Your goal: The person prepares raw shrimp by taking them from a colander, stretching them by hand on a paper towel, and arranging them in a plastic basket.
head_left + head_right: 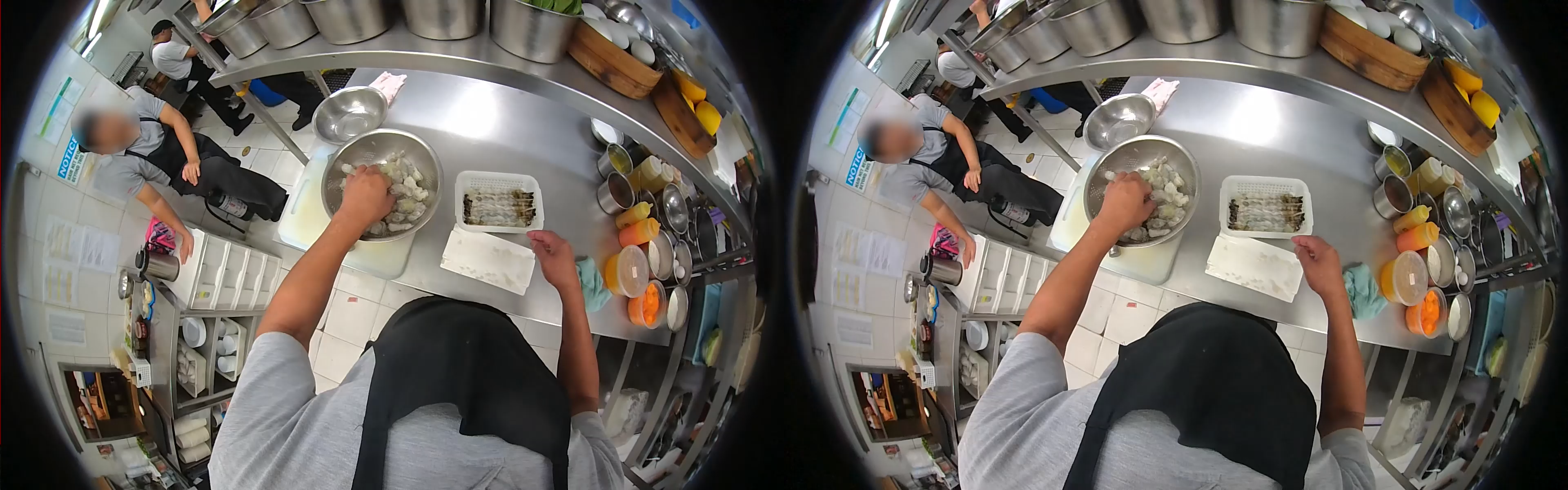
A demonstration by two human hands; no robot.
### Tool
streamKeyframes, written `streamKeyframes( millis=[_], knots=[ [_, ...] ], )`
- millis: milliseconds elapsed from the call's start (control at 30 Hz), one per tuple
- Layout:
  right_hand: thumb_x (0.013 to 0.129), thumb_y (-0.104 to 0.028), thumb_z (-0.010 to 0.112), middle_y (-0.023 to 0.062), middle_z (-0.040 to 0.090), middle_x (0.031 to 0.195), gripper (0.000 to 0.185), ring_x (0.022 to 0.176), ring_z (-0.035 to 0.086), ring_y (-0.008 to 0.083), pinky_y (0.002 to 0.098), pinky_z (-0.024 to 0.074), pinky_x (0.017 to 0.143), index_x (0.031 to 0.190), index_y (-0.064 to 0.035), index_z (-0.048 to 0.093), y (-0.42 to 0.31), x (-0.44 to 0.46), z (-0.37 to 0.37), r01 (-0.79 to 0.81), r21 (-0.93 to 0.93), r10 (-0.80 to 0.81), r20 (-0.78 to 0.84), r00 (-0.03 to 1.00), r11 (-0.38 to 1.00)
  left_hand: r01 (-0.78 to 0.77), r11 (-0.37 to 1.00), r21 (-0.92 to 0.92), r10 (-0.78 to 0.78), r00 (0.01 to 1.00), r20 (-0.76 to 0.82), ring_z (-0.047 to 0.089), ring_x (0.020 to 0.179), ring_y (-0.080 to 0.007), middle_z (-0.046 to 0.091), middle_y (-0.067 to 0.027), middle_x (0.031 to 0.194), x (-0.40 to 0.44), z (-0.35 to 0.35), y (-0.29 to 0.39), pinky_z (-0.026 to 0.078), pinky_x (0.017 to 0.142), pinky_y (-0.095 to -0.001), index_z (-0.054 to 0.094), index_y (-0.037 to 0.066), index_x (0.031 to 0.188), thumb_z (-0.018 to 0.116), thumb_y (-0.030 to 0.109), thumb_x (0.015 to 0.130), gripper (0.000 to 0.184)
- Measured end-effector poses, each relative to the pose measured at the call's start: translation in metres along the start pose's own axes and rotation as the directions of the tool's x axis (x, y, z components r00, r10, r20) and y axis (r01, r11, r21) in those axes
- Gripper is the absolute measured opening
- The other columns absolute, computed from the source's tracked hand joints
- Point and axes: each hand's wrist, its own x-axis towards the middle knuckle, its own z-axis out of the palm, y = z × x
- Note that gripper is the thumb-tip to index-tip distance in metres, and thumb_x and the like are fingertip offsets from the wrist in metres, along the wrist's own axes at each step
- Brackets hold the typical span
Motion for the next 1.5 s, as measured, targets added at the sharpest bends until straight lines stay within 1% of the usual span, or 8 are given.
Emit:
streamKeyframes(
  millis=[333,633,800,900,1000,1200,1300,1500],
  knots=[
    [0.105,-0.009,0.07,0.016,0.079,0.116,0.025,0.104,0.078,0.0228,0.0354,0.0603,0.094,0.126,0.0016,0.078,0.009,-0.005,0.002,0.029,0.047,-0.032,0.059,0.998,0.998,0.19,0.945,-0.268,-0.174,0.981,0.082,0.079,0.092,-0.0372,0.08,-0.0181,0.091,-0.006,-0.039,-0.018,0.062,0.087,-0.0492,0.083,0.009,0.095,0.083,0.024,0.079,0.022],
    [0.103,-0.016,0.073,0.0169,0.079,0.12,0.029,0.107,0.077,0.0278,0.0391,0.0603,0.098,0.127,-0.0007,0.078,-0.024,-0.012,0.0,0.099,-0.039,-0.094,0.107,0.99,0.994,0.096,0.898,-0.429,-0.151,0.984,-0.096,0.081,0.094,-0.034,0.083,-0.0189,0.102,-0.011,-0.084,-0.006,0.063,0.086,-0.0413,0.082,0.003,0.109,0.08,0.017,0.084,0.029],
    [0.11,-0.028,0.068,0.0124,0.079,0.122,0.035,0.106,0.076,0.0221,0.0372,0.0615,0.092,0.132,-0.0021,0.075,-0.049,-0.002,0.02,0.067,0.326,-0.143,0.216,0.966,0.943,0.034,0.665,-0.746,-0.042,0.999,0.008,0.063,0.083,-0.0027,0.076,0.0015,0.092,-0.018,-0.106,0.052,0.047,0.072,-0.0229,0.079,0.0,0.107,0.08,0.008,0.094,0.015],
    [0.115,-0.037,0.062,0.0128,0.077,0.118,0.046,0.096,0.075,0.0192,0.0345,0.0611,0.083,0.145,-0.0023,0.067,-0.097,-0.005,0.027,-0.412,0.685,0.087,0.456,0.886,0.601,-0.015,0.484,-0.875,0.094,0.995,0.034,0.063,0.084,-0.0028,0.076,0.0021,0.094,-0.023,-0.098,0.103,0.048,0.074,-0.0233,0.077,0.002,0.106,0.079,0.006,0.095,0.012],
    [0.115,-0.037,0.062,0.0136,0.075,0.113,0.047,0.086,0.072,0.0174,0.0329,0.0588,0.076,0.147,-0.0021,0.063,-0.071,0.004,0.032,-0.628,0.756,-0.099,0.65,0.753,0.186,0.067,0.399,-0.914,0.218,0.962,0.165,0.063,0.086,-0.003,0.072,0.0037,0.094,-0.027,-0.04,0.128,0.049,0.077,-0.0231,0.07,0.004,0.115,0.078,0.005,0.097,0.019],
    [0.111,-0.019,0.066,0.0065,0.075,0.108,0.027,0.084,0.066,0.0132,0.0301,0.0555,0.076,0.135,-0.0072,0.074,-0.041,-0.012,0.026,-0.482,0.632,0.136,0.515,0.847,0.607,0.6,-0.033,-0.799,0.304,0.768,0.564,0.07,0.087,-0.0118,0.072,-0.0004,0.102,-0.048,0.027,0.159,0.057,0.081,-0.0282,0.065,0.007,0.13,0.08,0.016,0.103,0.032],
    [0.103,-0.006,0.068,0.0064,0.076,0.11,0.027,0.095,0.067,0.0194,0.0357,0.057,0.087,0.129,-0.0102,0.078,-0.021,-0.022,0.044,-0.095,0.384,-0.004,0.25,0.968,0.918,0.602,0.025,-0.798,0.242,0.771,0.589,0.07,0.086,-0.0126,0.074,-0.0012,0.102,-0.045,0.079,0.164,0.057,0.082,-0.0301,0.07,0.007,0.127,0.081,0.018,0.102,0.03],
    [0.087,0.0,0.069,0.0129,0.074,0.116,0.044,0.118,0.061,0.0375,0.0476,0.0511,0.109,0.129,-0.0095,0.077,0.042,-0.026,0.092,0.328,-0.325,-0.278,0.192,0.941,0.887,-0.265,0.812,-0.521,0.309,0.951,-0.002,0.07,0.102,-0.0289,0.076,-0.007,0.105,-0.058,0.162,0.174,0.055,0.093,-0.047,0.08,0.012,0.114,0.082,0.015,0.09,0.024]
  ],
)
